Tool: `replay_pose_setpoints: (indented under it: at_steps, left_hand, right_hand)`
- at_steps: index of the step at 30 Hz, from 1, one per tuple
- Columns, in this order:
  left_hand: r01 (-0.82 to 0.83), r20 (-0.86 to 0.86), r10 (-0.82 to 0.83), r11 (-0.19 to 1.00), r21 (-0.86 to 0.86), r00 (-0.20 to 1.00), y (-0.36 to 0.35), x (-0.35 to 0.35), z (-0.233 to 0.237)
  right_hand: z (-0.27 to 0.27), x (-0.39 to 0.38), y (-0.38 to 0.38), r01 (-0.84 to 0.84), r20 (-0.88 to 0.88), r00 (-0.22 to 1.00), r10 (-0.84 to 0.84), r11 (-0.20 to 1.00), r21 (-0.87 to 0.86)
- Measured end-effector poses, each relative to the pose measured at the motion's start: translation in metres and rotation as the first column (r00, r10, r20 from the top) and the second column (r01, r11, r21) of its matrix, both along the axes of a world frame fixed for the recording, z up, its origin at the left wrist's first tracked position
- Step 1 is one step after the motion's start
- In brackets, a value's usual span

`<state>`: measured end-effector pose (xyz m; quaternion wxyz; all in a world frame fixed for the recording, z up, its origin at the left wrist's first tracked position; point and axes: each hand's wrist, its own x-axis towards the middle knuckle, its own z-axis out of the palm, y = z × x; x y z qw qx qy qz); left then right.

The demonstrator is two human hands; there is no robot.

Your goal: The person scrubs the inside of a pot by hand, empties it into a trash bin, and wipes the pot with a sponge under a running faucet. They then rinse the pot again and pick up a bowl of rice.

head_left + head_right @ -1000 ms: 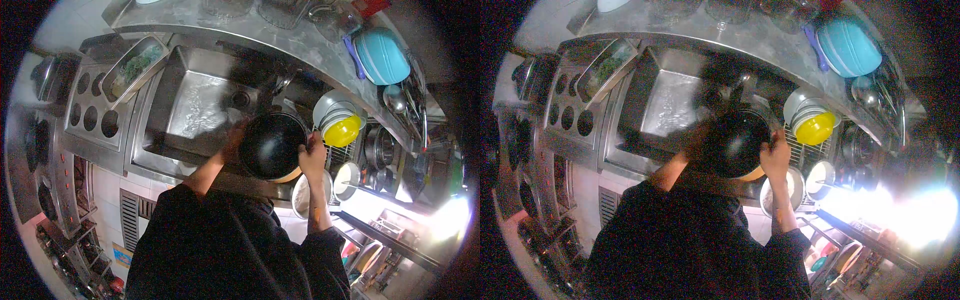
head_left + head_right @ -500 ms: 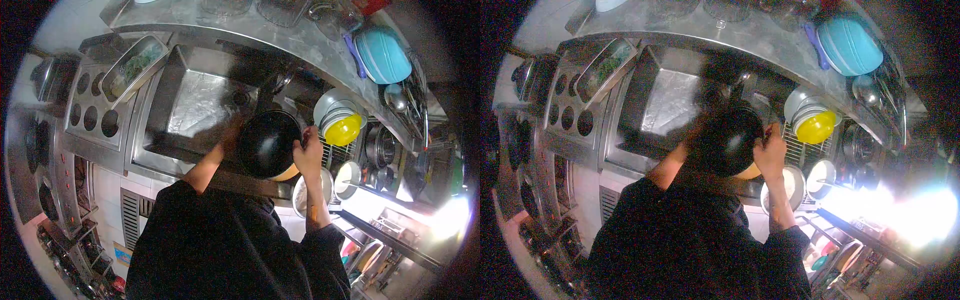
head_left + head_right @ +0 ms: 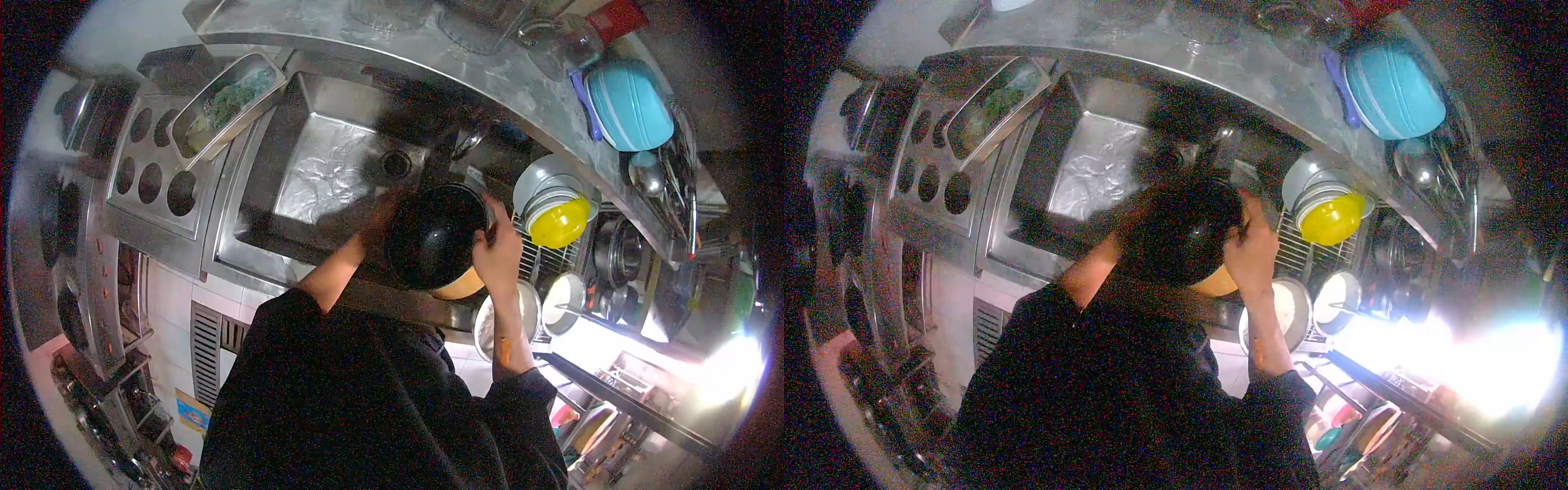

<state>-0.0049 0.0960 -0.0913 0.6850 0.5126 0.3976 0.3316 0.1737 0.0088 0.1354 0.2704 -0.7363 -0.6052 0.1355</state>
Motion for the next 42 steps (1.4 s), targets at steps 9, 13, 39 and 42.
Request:
replay_pose_setpoints:
  at_steps: [9, 13, 39, 42]
  left_hand:
    - [-0.021, 0.020, 0.021, 1.000, -0.002, 1.000, -0.005, -0.002, 0.000]
    - [-0.028, 0.033, 0.029, 1.000, -0.009, 0.999, -0.008, -0.005, 0.000]
    - [-0.077, 0.287, 0.075, 0.997, -0.004, 0.955, -0.046, -0.016, 0.033]
    - [-0.084, 0.325, 0.078, 0.996, 0.004, 0.942, -0.048, -0.013, 0.040]
  right_hand:
    - [0.005, -0.013, 0.005, -0.044, 0.045, 0.998, 0.045, 0.998, -0.033]
    - [0.002, -0.018, 0.007, -0.089, 0.058, 0.994, 0.089, 0.996, 0.009]
    - [0.026, -0.043, 0.013, -0.209, 0.199, 0.952, 0.233, 0.969, -0.132]
    - [0.030, -0.045, 0.011, -0.241, 0.226, 0.942, 0.248, 0.969, -0.061]
